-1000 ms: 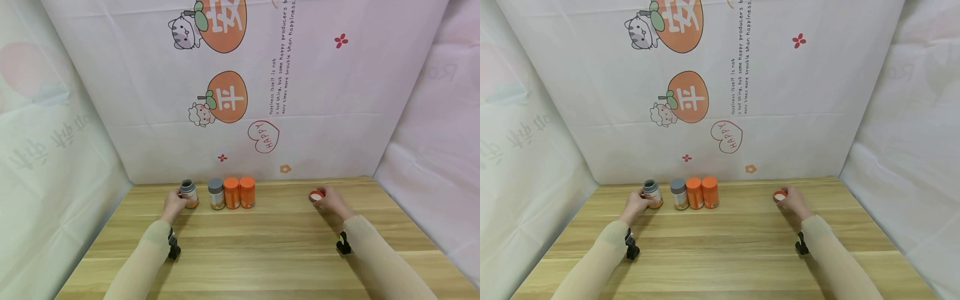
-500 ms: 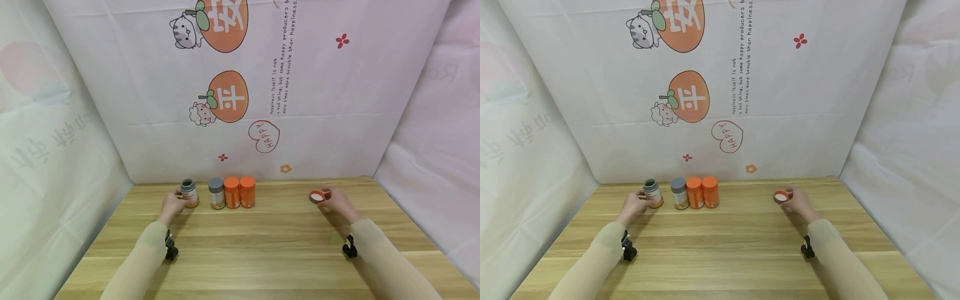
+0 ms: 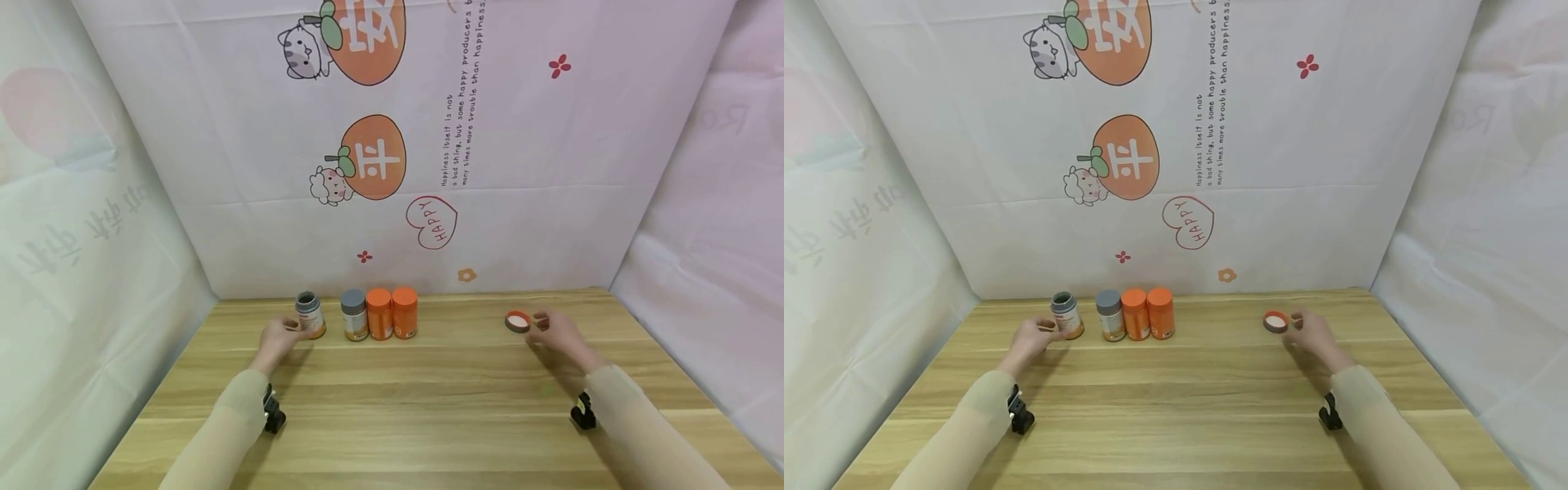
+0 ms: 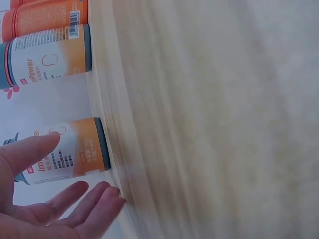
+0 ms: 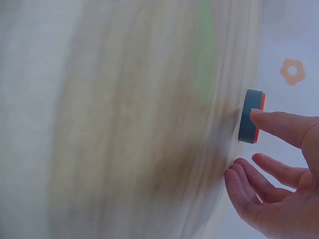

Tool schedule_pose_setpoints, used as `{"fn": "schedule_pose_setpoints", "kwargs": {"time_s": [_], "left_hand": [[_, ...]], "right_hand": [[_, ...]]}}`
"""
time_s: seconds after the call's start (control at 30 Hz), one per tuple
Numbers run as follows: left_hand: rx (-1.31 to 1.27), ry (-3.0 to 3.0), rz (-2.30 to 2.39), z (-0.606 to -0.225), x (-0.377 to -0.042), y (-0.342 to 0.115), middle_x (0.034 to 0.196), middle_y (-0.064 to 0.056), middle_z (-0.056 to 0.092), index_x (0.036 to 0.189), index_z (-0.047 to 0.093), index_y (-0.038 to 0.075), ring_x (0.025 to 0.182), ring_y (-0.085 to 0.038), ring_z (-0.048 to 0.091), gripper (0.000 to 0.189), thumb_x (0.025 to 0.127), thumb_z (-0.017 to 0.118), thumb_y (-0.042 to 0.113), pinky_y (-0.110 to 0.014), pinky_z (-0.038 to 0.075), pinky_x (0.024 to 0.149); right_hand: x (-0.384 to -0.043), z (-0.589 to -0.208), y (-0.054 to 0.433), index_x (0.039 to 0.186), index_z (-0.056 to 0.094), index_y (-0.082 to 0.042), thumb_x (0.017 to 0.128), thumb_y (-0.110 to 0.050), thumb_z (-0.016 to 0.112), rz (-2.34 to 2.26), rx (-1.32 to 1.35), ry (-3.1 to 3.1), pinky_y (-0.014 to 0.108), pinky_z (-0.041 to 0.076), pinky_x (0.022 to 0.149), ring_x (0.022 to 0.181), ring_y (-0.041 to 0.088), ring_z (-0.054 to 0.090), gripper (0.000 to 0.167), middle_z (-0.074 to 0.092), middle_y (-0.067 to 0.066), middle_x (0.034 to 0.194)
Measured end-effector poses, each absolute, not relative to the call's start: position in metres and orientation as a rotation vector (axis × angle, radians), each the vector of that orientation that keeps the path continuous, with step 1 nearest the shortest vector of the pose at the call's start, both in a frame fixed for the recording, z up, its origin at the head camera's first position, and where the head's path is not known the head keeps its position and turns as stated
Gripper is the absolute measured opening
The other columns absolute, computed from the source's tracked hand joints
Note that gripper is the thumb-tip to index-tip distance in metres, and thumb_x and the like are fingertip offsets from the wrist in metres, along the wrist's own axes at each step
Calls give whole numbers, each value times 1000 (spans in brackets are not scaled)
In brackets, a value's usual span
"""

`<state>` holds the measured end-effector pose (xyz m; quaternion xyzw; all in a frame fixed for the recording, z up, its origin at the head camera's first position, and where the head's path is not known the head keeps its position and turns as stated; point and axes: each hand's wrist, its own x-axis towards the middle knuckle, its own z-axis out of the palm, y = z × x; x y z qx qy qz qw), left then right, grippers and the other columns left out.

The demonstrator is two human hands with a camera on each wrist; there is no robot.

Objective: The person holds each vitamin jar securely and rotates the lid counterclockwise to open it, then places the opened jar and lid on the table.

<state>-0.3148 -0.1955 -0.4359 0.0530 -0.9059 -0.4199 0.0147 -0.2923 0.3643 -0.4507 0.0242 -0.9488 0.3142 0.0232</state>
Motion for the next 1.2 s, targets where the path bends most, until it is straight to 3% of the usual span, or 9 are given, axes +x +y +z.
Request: {"fn": "schedule_pose_setpoints", "kwargs": {"time_s": [0.1, 0.47, 0.77, 1.2], "left_hand": [[154, -2858, -1274, -436, -313, -196, 117, -30, 59, 116, 55, -10, 106, -42, 57, 53, 80, 73, 24, -50, 45, 89], [68, -2917, -1189, -431, -297, -190, 107, -25, 63, 111, 60, -8, 90, -32, 60, 43, 80, 71, 20, -42, 50, 77], [-46, -2978, -1101, -428, -284, -176, 108, -24, 63, 112, 60, -9, 96, -33, 60, 43, 83, 69, 21, -46, 49, 83], [-122, -3017, -1044, -436, -284, -158, 111, -22, 63, 117, 59, -7, 101, -34, 60, 47, 85, 69, 26, -48, 48, 87]], "right_hand": [[-289, -451, 366, 126, 45, 17, 84, -16, 68, 926, 80, -2946, 54, 46, 88, 107, 49, 54, 58, 55, 37, 117], [-273, -445, 364, 121, 49, 16, 86, -20, 66, 838, 148, -2982, 54, 47, 86, 101, 47, 57, 53, 57, 36, 111], [-260, -444, 357, 120, 50, 16, 89, -23, 63, 788, 177, -3009, 54, 48, 84, 99, 45, 57, 52, 58, 35, 109], [-247, -448, 340, 118, 55, 13, 89, -27, 63, 588, 294, -3003, 58, 44, 87, 104, 52, 54, 50, 58, 36, 112]]}}
